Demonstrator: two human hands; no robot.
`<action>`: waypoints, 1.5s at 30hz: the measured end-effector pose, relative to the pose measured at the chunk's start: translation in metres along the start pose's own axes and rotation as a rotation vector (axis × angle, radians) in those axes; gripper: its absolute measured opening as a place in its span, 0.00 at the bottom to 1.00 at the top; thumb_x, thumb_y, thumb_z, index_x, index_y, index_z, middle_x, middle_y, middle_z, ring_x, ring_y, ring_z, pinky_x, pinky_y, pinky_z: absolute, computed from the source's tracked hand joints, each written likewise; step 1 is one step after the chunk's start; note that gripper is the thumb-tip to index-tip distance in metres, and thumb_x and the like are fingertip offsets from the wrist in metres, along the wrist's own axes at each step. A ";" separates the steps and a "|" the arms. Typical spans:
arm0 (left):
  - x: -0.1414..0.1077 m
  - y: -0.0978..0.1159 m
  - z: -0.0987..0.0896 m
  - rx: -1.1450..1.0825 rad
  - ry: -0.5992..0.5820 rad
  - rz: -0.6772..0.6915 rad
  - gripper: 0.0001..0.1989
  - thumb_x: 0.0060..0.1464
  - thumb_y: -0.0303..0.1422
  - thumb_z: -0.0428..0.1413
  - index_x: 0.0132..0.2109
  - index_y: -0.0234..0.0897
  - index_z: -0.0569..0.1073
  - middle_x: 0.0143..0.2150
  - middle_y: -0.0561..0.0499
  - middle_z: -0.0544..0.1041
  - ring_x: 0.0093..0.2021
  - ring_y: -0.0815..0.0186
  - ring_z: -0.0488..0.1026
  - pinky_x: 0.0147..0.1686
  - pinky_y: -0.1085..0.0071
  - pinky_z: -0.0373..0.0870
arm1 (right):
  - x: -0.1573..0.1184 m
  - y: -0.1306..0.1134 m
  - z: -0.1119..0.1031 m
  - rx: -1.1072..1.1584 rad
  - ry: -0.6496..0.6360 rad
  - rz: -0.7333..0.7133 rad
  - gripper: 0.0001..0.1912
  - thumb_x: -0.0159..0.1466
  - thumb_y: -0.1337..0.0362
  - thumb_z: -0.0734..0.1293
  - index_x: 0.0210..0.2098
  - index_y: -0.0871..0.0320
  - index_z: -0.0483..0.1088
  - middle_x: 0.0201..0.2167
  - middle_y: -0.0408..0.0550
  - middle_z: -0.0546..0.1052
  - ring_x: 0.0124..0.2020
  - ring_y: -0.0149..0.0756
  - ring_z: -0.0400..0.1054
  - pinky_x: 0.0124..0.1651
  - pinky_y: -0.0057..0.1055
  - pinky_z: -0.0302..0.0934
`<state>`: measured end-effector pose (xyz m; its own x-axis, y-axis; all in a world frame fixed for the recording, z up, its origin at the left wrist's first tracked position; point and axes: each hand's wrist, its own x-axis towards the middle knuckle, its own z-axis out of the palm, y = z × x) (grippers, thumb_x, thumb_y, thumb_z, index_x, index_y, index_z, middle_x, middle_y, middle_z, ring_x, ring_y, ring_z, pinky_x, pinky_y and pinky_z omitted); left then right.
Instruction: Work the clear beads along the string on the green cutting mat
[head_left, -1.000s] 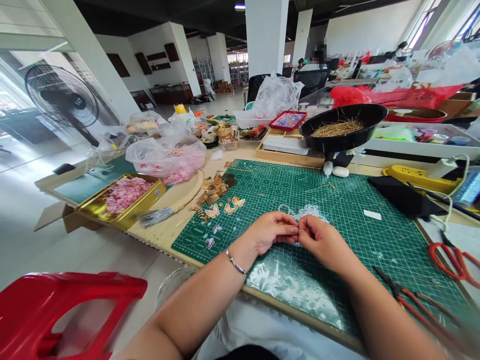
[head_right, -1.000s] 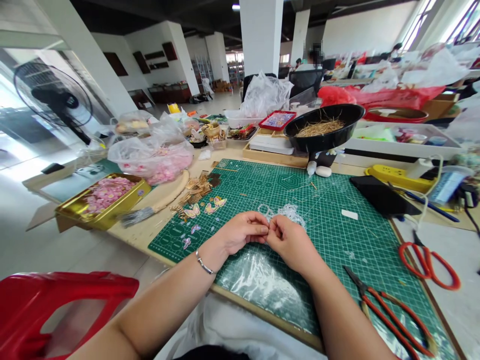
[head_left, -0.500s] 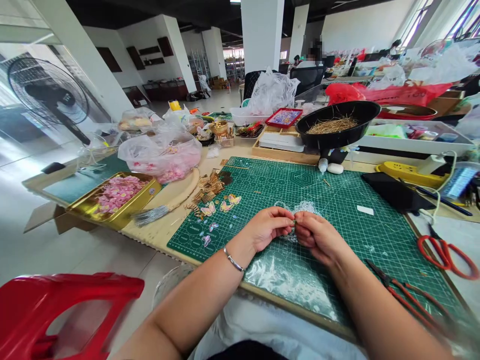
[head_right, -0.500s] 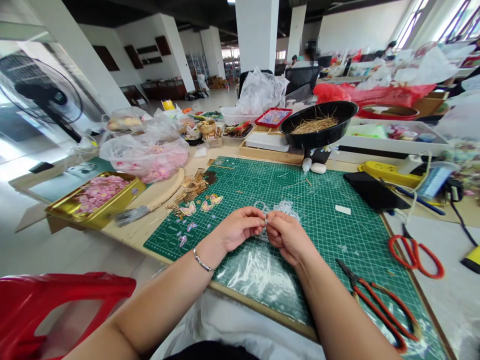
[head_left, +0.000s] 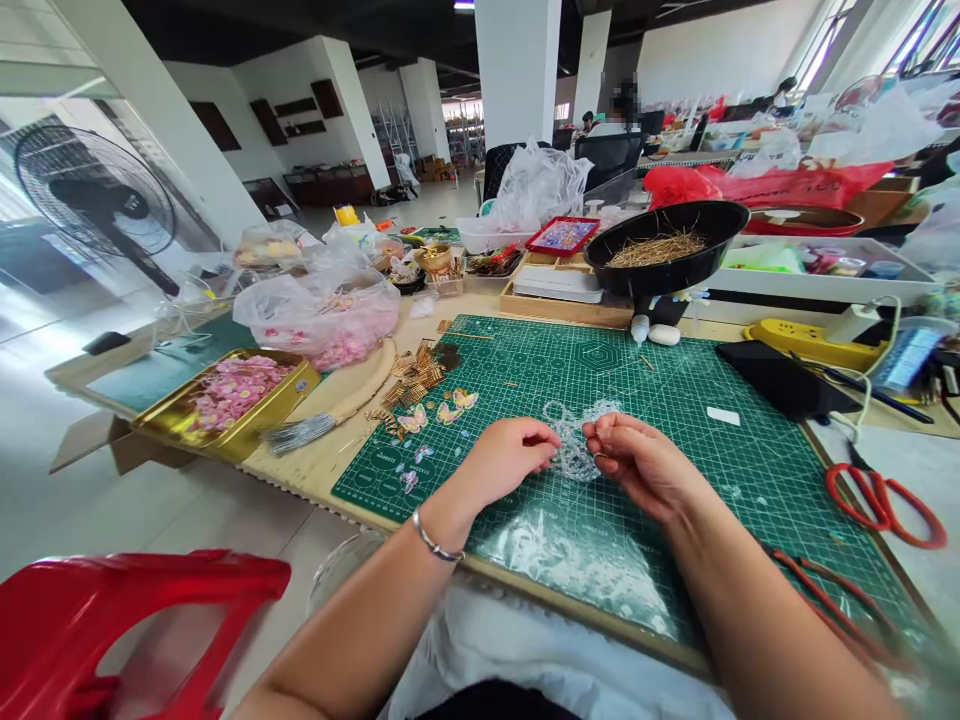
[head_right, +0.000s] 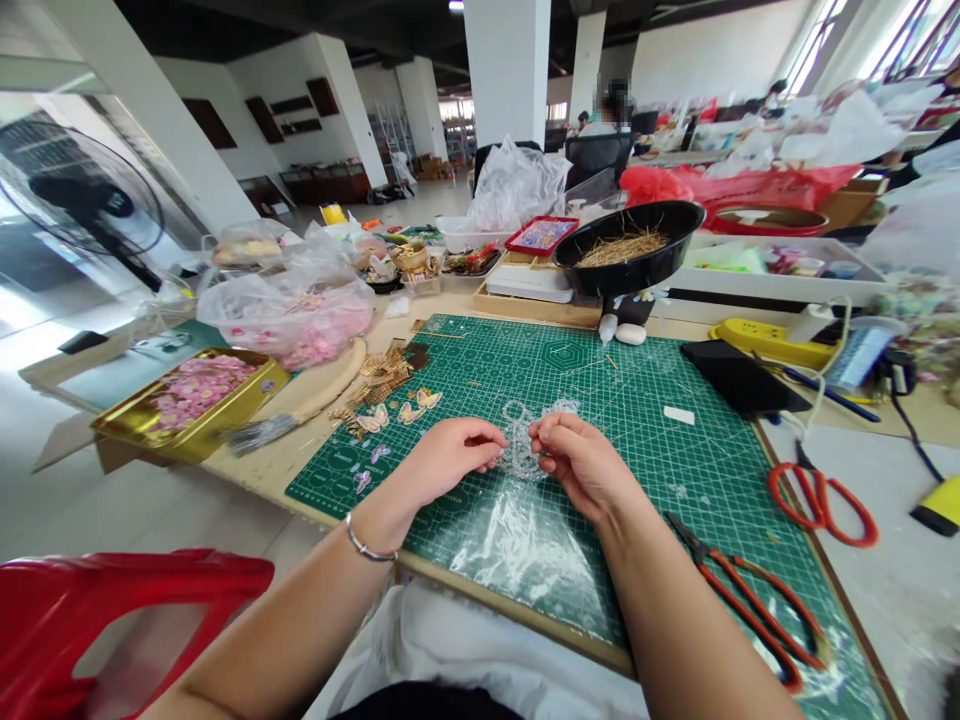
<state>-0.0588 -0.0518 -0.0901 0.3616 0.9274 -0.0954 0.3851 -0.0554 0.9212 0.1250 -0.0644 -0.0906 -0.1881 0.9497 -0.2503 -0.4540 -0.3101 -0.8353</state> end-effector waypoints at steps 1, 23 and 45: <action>-0.003 -0.002 -0.003 0.213 0.021 0.057 0.07 0.52 0.27 0.53 0.36 0.37 0.76 0.31 0.50 0.76 0.33 0.65 0.72 0.36 0.67 0.67 | 0.000 0.000 0.000 0.001 -0.009 0.008 0.08 0.48 0.69 0.72 0.22 0.62 0.67 0.29 0.45 0.70 0.25 0.23 0.59 0.19 0.16 0.50; -0.017 0.013 0.013 0.011 0.084 0.069 0.05 0.51 0.31 0.55 0.35 0.35 0.74 0.32 0.53 0.76 0.31 0.70 0.70 0.33 0.74 0.64 | -0.003 0.011 0.010 -0.275 -0.150 0.051 0.09 0.51 0.62 0.70 0.24 0.61 0.67 0.19 0.41 0.68 0.18 0.22 0.57 0.19 0.20 0.48; -0.016 0.014 0.015 0.695 0.292 0.492 0.04 0.43 0.25 0.50 0.25 0.36 0.63 0.24 0.55 0.66 0.28 0.70 0.61 0.28 0.72 0.56 | -0.006 0.011 0.013 -0.346 -0.237 0.173 0.06 0.46 0.65 0.65 0.20 0.60 0.64 0.14 0.38 0.63 0.16 0.21 0.53 0.18 0.21 0.43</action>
<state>-0.0463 -0.0731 -0.0814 0.4276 0.7915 0.4368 0.7048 -0.5944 0.3871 0.1102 -0.0741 -0.0917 -0.4481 0.8364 -0.3156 -0.0877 -0.3925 -0.9156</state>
